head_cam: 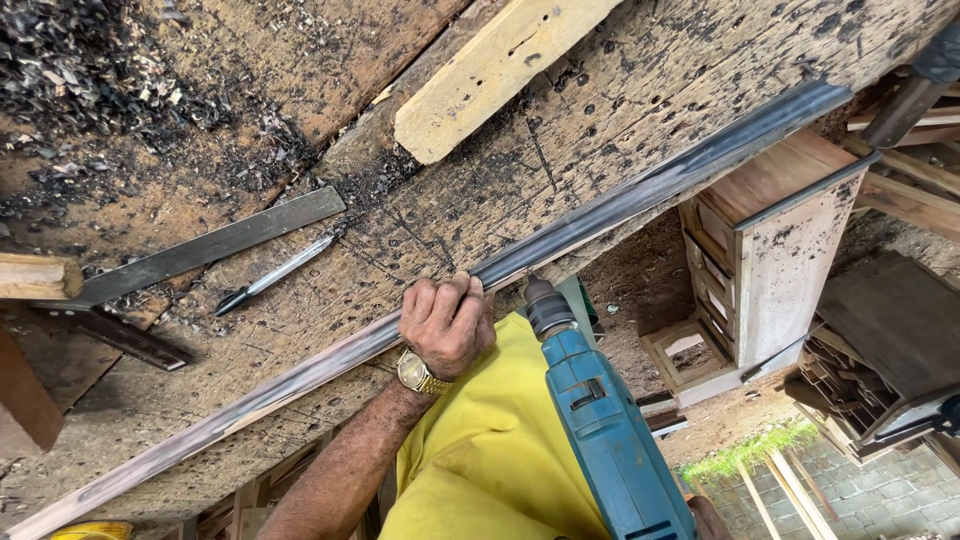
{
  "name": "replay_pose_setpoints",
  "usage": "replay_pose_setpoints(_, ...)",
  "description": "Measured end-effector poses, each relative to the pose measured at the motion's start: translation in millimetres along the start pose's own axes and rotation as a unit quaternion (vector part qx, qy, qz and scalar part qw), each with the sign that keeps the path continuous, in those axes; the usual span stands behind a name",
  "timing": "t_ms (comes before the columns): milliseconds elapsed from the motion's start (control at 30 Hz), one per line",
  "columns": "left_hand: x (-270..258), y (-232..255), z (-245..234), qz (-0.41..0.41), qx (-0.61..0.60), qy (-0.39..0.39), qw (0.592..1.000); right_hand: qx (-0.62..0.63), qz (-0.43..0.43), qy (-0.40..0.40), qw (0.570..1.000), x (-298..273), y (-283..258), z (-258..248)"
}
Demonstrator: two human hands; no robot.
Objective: The person places a long narrow wooden strip on a workbench and uses a power drill to bore a series of holes along its length, steadying the strip with the other hand. After drilling, the person sets the drill down, picks up a hammer and reaches into a can, handling the strip and tools on the bench.
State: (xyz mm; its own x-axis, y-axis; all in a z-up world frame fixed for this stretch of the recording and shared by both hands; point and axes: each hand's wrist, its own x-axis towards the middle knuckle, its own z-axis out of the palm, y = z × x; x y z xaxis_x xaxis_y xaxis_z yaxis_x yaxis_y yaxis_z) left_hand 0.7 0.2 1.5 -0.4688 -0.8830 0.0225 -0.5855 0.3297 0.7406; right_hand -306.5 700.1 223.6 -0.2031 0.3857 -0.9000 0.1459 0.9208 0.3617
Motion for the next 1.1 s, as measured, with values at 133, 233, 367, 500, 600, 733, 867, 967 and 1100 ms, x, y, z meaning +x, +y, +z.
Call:
replay_pose_setpoints(133, 1.1, 0.8, -0.6, 0.0, -0.001, 0.003, 1.0, -0.029, 0.003, 0.011, 1.0, 2.3, -1.9, -0.4)
replay_pose_setpoints(233, 1.7, 1.4, -1.5, -0.001, -0.004, 0.003, 1.0, -0.032, 0.004, 0.009, 0.999, 4.6, -2.3, -0.7)
replay_pose_setpoints(367, 1.9, 1.2, -0.6, -0.001, -0.005, 0.004, 1.0, -0.072, -0.019, 0.001, 0.997, -3.3, -17.0, 3.5)
replay_pose_setpoints(500, 4.1, 1.1, -0.9, 0.004, 0.0, 0.007, 1.0, -0.041, -0.005, 0.019, 0.999, -37.1, -67.9, 21.8)
replay_pose_setpoints(600, -4.3, -1.8, 5.7, 0.012, 0.014, 0.014, 1.0, -0.032, -0.037, 0.015, 0.999, -37.9, -66.6, 14.4)
replay_pose_setpoints(733, -0.9, -3.9, 10.1, 0.019, 0.024, 0.057, 0.998, -0.301, -0.351, 0.1, 0.881, -78.6, -119.5, 11.4)
replay_pose_setpoints(867, -7.8, -0.1, 4.4, 0.034, 0.039, 0.095, 0.994, -0.266, -0.376, 0.19, 0.867, -206.2, -338.8, 101.1)
replay_pose_setpoints(967, -9.9, 5.6, 0.5, 0.042, 0.047, 0.103, 0.993, -0.221, -0.389, 0.269, 0.853, -256.1, -451.9, 134.1)
replay_pose_setpoints(1100, -12.9, 6.4, 6.1, 0.053, 0.054, 0.101, 0.992, -0.16, -0.42, 0.279, 0.849, -289.2, -469.6, 136.4)
